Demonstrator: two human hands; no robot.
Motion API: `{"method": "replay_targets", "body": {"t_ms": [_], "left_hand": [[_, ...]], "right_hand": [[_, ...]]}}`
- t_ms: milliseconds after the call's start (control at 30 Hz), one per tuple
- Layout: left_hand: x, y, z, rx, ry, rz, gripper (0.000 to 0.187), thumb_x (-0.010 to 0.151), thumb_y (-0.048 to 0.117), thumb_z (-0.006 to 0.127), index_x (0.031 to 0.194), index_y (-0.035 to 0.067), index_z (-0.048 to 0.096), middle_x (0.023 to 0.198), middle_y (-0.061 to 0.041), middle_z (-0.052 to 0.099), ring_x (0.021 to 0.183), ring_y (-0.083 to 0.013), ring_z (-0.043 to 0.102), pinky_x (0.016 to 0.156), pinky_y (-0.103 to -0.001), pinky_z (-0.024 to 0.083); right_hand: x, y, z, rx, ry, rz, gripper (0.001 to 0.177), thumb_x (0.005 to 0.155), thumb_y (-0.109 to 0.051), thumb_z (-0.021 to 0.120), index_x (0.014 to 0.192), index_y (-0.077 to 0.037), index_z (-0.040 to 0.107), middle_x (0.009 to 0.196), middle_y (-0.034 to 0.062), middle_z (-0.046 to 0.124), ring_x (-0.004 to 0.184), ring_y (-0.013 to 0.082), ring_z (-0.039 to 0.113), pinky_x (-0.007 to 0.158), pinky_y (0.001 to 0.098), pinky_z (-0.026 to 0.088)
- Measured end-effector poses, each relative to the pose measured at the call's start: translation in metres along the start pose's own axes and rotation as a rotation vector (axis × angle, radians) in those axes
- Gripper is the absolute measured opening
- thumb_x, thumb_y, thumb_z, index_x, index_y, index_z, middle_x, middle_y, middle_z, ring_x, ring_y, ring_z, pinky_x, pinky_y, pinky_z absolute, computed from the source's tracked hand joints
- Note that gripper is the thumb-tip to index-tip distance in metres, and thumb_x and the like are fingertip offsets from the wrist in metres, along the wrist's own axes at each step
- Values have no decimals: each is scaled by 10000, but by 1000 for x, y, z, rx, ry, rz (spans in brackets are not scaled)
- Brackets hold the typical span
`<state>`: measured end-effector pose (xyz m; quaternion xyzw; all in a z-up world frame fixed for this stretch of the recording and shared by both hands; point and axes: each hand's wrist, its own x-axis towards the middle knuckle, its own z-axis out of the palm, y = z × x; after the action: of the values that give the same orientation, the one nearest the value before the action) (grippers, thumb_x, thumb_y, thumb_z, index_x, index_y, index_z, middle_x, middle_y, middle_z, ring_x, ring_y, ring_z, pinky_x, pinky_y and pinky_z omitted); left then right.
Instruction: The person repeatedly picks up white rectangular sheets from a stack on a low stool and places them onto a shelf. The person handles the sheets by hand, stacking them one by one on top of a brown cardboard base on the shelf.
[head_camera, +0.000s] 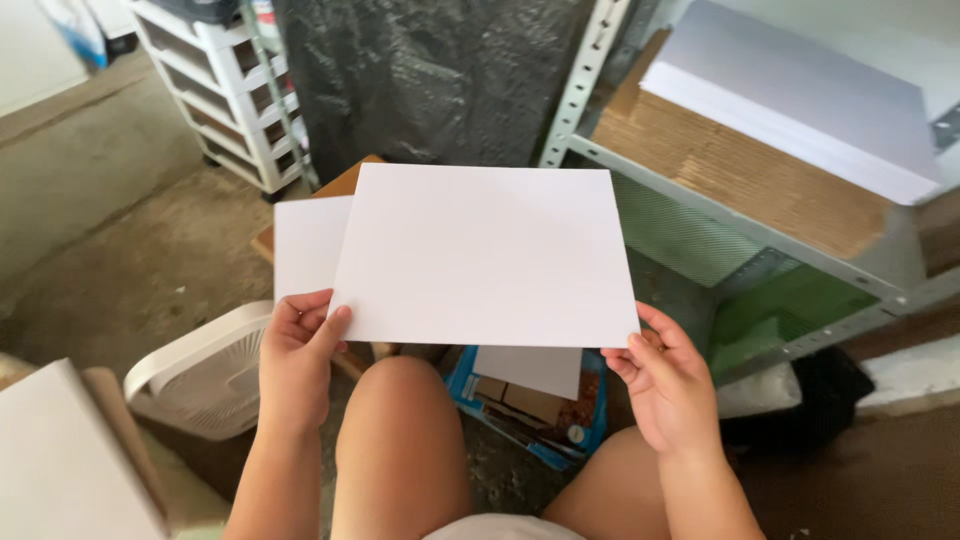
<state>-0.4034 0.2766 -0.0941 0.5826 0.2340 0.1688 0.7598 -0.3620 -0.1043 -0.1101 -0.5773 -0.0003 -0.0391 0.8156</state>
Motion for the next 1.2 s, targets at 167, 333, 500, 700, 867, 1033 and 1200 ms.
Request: {"method": "replay_targets", "body": {"t_ms": [167,333,500,700,867,1033,1200], "left_hand": [[-2,5,38,-144,-209,94,389,869,40,737,1232,23,598,1052,-117,726,930,-160,637,832,-286,524],[-13,26,87,-225,-368,106,514,825,-40,715,1310,2,549,1193,-173,734,1122,-219,690,937,-332,581],[-21,40,128,-198,-563,227,601,782,-18,759,1341,21,544,1335,-136,711,1120,-172,670,806,-284,551],[-40,66,172,-134,-598,202,624,825,57,725,1419,42,533,1422,-98,674,1155,-157,666,897,-275,562],[-37,72,208,-155,-622,152,637,831,57,723,1437,34,526,1390,-87,683,986,-164,679,958,-298,573],[-23,75,249,-275,-637,202,456,827,-12,769,1239,19,575,1154,-143,753,911,-169,693,900,-276,581],[-6,82,291,-266,-693,232,481,889,-3,706,1345,-12,553,1195,-110,720,971,-134,674,963,-260,559]], "right_hand": [[-8,-33,-34,49,41,-155,477,965,-51,620,1436,9,580,914,65,705,821,228,730,797,294,589],[-18,-70,-55,29,163,-222,465,984,-50,564,1445,7,578,1133,168,705,854,244,686,809,309,554],[-27,-100,-76,51,261,-350,430,989,-44,559,1410,18,621,1063,153,740,835,215,699,762,271,579],[-30,-127,-96,90,380,-404,428,969,-50,573,1388,15,630,1095,160,733,841,203,690,759,258,573],[-20,-147,-110,115,391,-450,412,972,-38,576,1377,18,632,1138,173,730,880,205,688,784,261,579],[-1,-170,-122,120,387,-453,402,977,-31,570,1372,6,631,1229,181,713,960,228,682,840,287,576],[28,-193,-135,141,481,-332,406,949,-33,614,1354,-3,621,1197,179,699,962,253,673,888,282,559]]}}
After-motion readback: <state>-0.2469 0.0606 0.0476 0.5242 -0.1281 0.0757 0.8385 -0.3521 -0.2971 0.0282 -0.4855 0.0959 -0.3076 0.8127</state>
